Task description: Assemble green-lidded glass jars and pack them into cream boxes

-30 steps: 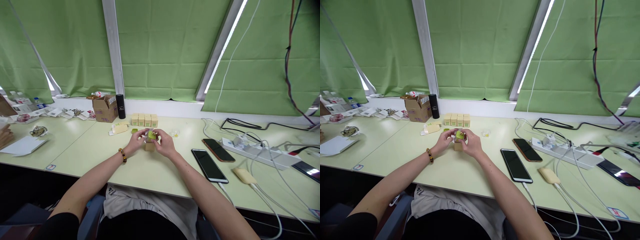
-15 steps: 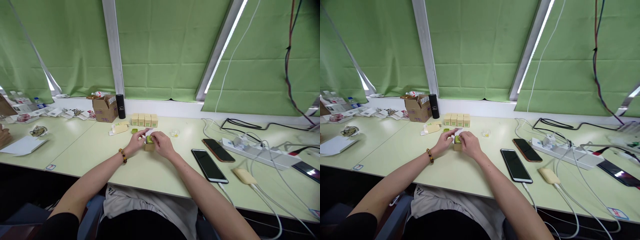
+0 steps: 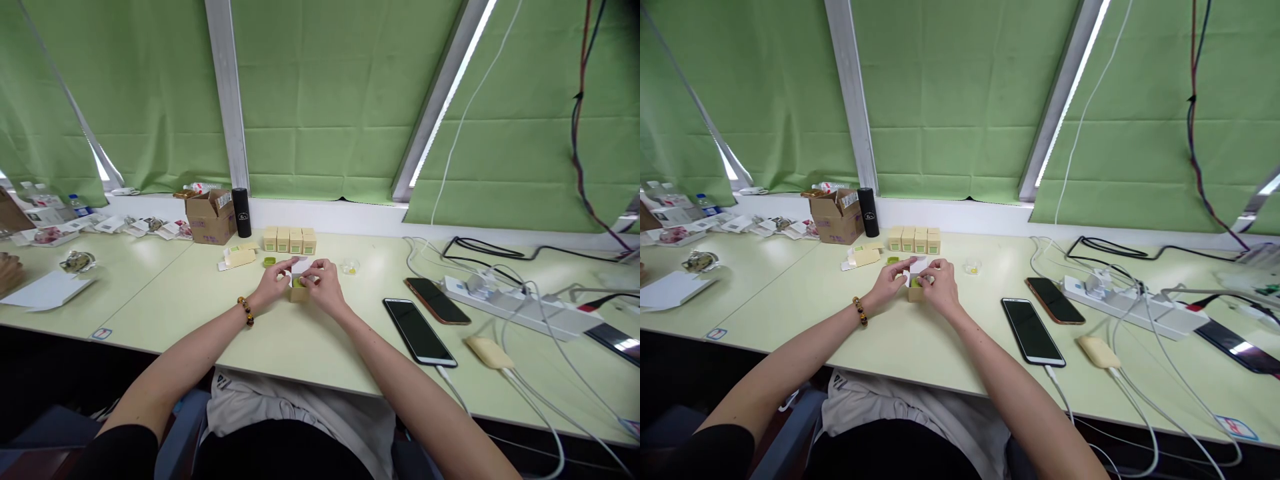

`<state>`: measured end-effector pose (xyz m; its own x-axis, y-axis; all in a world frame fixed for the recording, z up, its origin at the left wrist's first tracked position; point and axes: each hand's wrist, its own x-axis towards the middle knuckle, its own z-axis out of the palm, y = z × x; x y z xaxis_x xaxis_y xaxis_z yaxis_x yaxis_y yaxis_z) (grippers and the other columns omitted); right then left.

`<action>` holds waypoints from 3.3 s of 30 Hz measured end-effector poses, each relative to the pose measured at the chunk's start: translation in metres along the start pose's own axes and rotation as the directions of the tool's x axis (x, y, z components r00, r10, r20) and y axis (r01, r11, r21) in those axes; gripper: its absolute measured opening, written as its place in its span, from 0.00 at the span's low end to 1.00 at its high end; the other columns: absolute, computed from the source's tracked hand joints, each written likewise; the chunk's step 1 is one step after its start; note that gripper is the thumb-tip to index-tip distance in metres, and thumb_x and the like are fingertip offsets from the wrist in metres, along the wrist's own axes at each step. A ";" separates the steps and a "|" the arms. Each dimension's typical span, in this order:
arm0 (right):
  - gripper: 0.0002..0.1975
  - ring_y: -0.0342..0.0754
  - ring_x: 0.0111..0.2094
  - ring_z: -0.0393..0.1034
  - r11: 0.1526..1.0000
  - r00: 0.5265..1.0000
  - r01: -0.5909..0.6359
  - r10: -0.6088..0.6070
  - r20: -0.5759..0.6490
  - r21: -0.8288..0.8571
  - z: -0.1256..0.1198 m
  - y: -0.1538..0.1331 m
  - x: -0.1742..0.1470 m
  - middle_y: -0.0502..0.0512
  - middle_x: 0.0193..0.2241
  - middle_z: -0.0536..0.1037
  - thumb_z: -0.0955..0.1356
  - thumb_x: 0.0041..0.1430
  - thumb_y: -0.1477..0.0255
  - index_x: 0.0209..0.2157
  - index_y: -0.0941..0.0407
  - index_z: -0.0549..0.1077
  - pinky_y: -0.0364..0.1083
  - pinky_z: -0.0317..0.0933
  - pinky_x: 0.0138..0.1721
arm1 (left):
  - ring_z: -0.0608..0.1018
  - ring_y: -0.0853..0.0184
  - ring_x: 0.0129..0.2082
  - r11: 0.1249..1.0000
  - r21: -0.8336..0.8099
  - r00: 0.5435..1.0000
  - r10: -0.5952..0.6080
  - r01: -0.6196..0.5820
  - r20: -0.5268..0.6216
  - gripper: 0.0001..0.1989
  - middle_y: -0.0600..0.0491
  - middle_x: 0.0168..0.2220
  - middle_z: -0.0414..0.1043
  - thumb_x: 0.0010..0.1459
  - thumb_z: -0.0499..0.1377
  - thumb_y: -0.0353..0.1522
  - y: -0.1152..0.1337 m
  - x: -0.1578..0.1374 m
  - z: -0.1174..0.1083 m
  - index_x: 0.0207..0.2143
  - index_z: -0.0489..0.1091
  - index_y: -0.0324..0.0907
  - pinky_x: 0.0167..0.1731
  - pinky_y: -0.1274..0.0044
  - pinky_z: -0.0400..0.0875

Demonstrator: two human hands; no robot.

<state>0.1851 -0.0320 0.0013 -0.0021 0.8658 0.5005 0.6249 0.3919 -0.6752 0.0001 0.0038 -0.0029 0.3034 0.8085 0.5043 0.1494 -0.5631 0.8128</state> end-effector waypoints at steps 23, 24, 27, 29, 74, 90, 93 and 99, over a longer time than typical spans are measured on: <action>0.17 0.50 0.37 0.73 0.766 0.971 -0.202 0.236 0.025 0.610 -0.001 0.014 0.010 0.54 0.42 0.73 0.69 0.54 0.59 0.43 0.52 0.74 0.45 0.66 0.25 | 0.79 0.58 0.51 0.991 -0.135 0.998 -0.008 0.001 -0.055 0.23 0.46 0.57 0.79 0.57 0.58 0.29 -0.005 0.002 -0.002 0.55 0.78 0.41 0.52 0.67 0.73; 0.18 0.49 0.36 0.73 0.761 0.967 -0.219 0.252 0.034 0.610 0.000 0.015 0.010 0.53 0.42 0.72 0.69 0.52 0.60 0.43 0.52 0.73 0.44 0.66 0.24 | 0.79 0.57 0.52 0.987 -0.162 0.999 -0.014 0.006 -0.052 0.22 0.45 0.56 0.79 0.58 0.57 0.30 -0.005 0.002 -0.002 0.55 0.78 0.40 0.53 0.67 0.73; 0.20 0.47 0.34 0.73 0.760 0.963 -0.244 0.265 0.055 0.602 0.001 0.015 0.010 0.51 0.42 0.70 0.69 0.49 0.62 0.45 0.52 0.71 0.43 0.65 0.23 | 0.79 0.58 0.51 0.989 -0.147 0.999 -0.010 0.002 -0.052 0.22 0.45 0.55 0.79 0.58 0.57 0.30 -0.004 0.002 -0.001 0.54 0.77 0.40 0.52 0.66 0.72; 0.21 0.46 0.33 0.72 0.763 0.964 -0.247 0.257 0.070 0.597 0.003 0.015 0.010 0.51 0.42 0.69 0.69 0.48 0.62 0.46 0.51 0.70 0.43 0.65 0.22 | 0.79 0.59 0.48 0.996 -0.087 0.999 0.016 -0.020 -0.052 0.21 0.44 0.55 0.78 0.57 0.59 0.29 -0.003 0.002 -0.001 0.54 0.75 0.41 0.50 0.67 0.72; 0.07 0.48 0.33 0.67 0.917 0.983 0.182 -0.159 -0.095 0.356 -0.004 0.002 -0.004 0.53 0.34 0.71 0.66 0.58 0.72 0.37 0.52 0.76 0.46 0.61 0.30 | 0.77 0.59 0.50 0.986 0.140 0.996 0.088 -0.089 0.015 0.02 0.49 0.45 0.78 0.58 0.61 0.30 0.012 -0.003 -0.003 0.34 0.70 0.43 0.55 0.65 0.68; 0.02 0.48 0.28 0.65 0.947 0.960 0.281 -0.276 -0.053 0.153 -0.003 0.008 -0.006 0.52 0.30 0.71 0.68 0.61 0.69 0.35 0.50 0.74 0.49 0.63 0.31 | 0.71 0.54 0.42 0.783 0.466 0.911 0.340 -0.412 0.234 0.07 0.46 0.35 0.72 0.62 0.60 0.38 0.021 -0.004 -0.028 0.39 0.74 0.47 0.48 0.60 0.65; 0.02 0.48 0.29 0.66 0.941 0.947 0.321 -0.319 -0.035 0.106 -0.003 0.009 -0.007 0.53 0.30 0.72 0.67 0.62 0.70 0.35 0.50 0.73 0.49 0.63 0.32 | 0.70 0.54 0.40 0.779 0.463 0.905 0.338 -0.423 0.259 0.06 0.47 0.32 0.71 0.62 0.60 0.38 0.020 -0.004 -0.028 0.37 0.74 0.47 0.48 0.60 0.64; 0.03 0.49 0.30 0.67 0.920 0.921 0.389 -0.389 -0.017 0.043 -0.003 0.011 -0.008 0.53 0.29 0.73 0.67 0.60 0.73 0.34 0.51 0.73 0.48 0.62 0.33 | 0.70 0.55 0.38 0.797 0.430 0.903 0.333 -0.423 0.272 0.07 0.48 0.31 0.70 0.62 0.59 0.39 0.021 -0.005 -0.028 0.36 0.74 0.48 0.48 0.59 0.63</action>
<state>0.1948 -0.0354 -0.0085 -0.2315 0.6397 0.7330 0.5407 0.7109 -0.4497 -0.0242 -0.0070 0.0199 0.5794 0.4962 0.6466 0.3956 -0.8648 0.3092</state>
